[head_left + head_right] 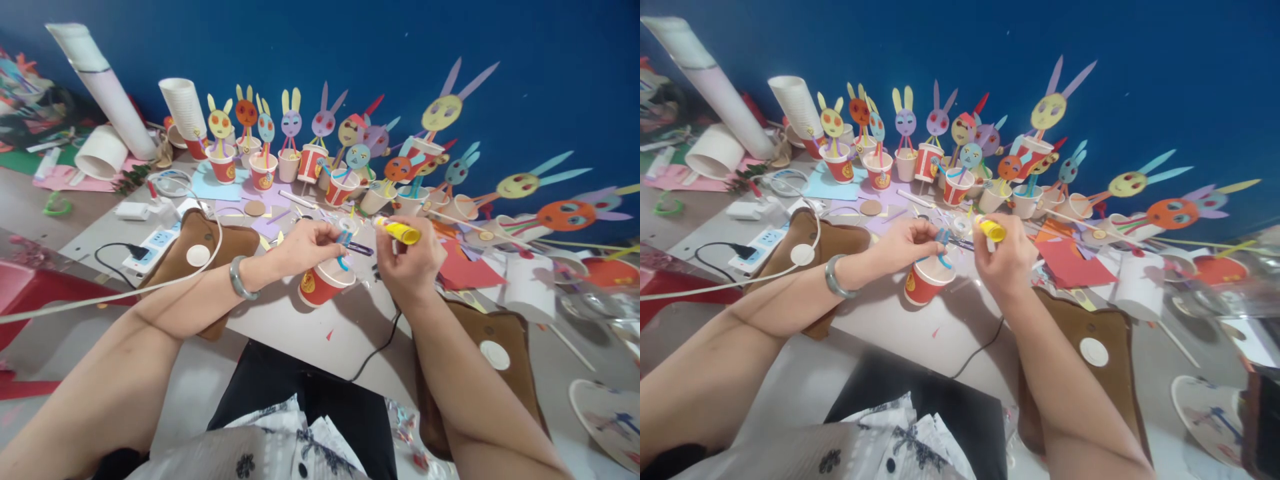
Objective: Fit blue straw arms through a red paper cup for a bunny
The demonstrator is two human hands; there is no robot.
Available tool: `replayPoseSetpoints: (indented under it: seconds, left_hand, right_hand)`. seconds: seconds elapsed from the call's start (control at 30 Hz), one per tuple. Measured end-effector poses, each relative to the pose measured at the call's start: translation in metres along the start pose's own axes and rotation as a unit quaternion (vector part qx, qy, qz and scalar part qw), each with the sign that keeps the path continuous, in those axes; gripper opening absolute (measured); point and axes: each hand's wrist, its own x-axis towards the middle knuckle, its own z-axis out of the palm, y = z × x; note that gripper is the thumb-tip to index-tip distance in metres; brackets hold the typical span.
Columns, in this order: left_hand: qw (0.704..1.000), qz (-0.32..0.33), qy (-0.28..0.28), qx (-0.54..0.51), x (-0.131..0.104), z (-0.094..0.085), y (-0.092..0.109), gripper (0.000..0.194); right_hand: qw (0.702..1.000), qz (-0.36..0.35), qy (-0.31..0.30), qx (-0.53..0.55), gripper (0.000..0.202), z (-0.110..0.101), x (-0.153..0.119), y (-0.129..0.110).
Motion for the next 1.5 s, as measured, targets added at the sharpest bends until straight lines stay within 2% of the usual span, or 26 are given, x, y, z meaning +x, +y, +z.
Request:
replayPoseSetpoints:
  seconds: [0.1, 0.2, 0.27, 0.33, 0.43, 0.57, 0.7, 0.77, 0.93, 1.03, 1.2, 1.37, 1.5]
  left_hand:
    - [1.000, 0.009, 0.025, -0.006, 0.002, -0.006, 0.006, 0.008]
    - [0.997, 0.012, 0.072, -0.024, 0.008, -0.018, 0.011, 0.007]
    - [0.993, 0.018, 0.113, -0.042, 0.014, -0.026, 0.010, 0.006]
    - [0.990, 0.038, 0.128, -0.053, 0.018, -0.031, 0.007, 0.004]
    - [0.992, 0.041, 0.110, -0.051, 0.019, -0.030, 0.005, 0.004]
    - [0.998, 0.022, 0.038, -0.047, 0.010, -0.016, 0.004, 0.010]
    - [0.999, 0.041, -0.005, -0.017, 0.005, -0.007, 0.001, 0.009]
    - [0.998, 0.064, -0.010, 0.006, 0.004, -0.006, -0.001, 0.007]
    - [0.995, 0.096, -0.025, 0.022, 0.002, -0.003, -0.005, 0.009]
    - [0.995, 0.093, -0.028, 0.022, 0.000, -0.002, -0.004, 0.014]
    - [0.996, 0.085, -0.027, 0.026, 0.000, -0.003, -0.001, 0.018]
    - [0.993, 0.110, -0.030, 0.020, 0.000, -0.003, -0.003, 0.013]
    - [0.995, 0.090, -0.042, -0.004, -0.001, -0.001, -0.005, 0.013]
  right_hand:
    - [0.998, 0.050, 0.030, -0.004, 0.018, 0.007, 0.002, 0.028]
    - [0.998, 0.058, 0.021, -0.019, 0.018, 0.017, -0.001, 0.051]
    - [0.997, 0.074, 0.017, 0.027, 0.018, 0.023, -0.003, 0.057]
    - [0.988, 0.115, 0.012, 0.103, 0.019, 0.025, -0.004, 0.052]
    - [0.973, 0.135, 0.034, 0.185, 0.023, 0.018, -0.001, 0.027]
    - [0.987, 0.053, 0.005, 0.152, 0.018, -0.004, 0.003, -0.015]
    - [0.990, -0.089, -0.016, 0.110, 0.022, -0.017, 0.005, -0.036]
    - [0.987, -0.131, -0.024, 0.094, 0.024, -0.018, 0.005, -0.038]
    - [0.983, -0.178, -0.024, 0.040, 0.023, -0.015, 0.006, -0.036]
    - [0.985, -0.168, -0.011, 0.024, 0.021, -0.013, 0.005, -0.032]
    - [0.994, -0.101, 0.010, 0.032, 0.020, -0.014, 0.002, -0.028]
    - [0.986, -0.155, -0.014, 0.064, 0.023, -0.016, 0.002, -0.037]
    - [0.985, -0.166, -0.008, 0.038, 0.022, -0.014, 0.004, -0.037]
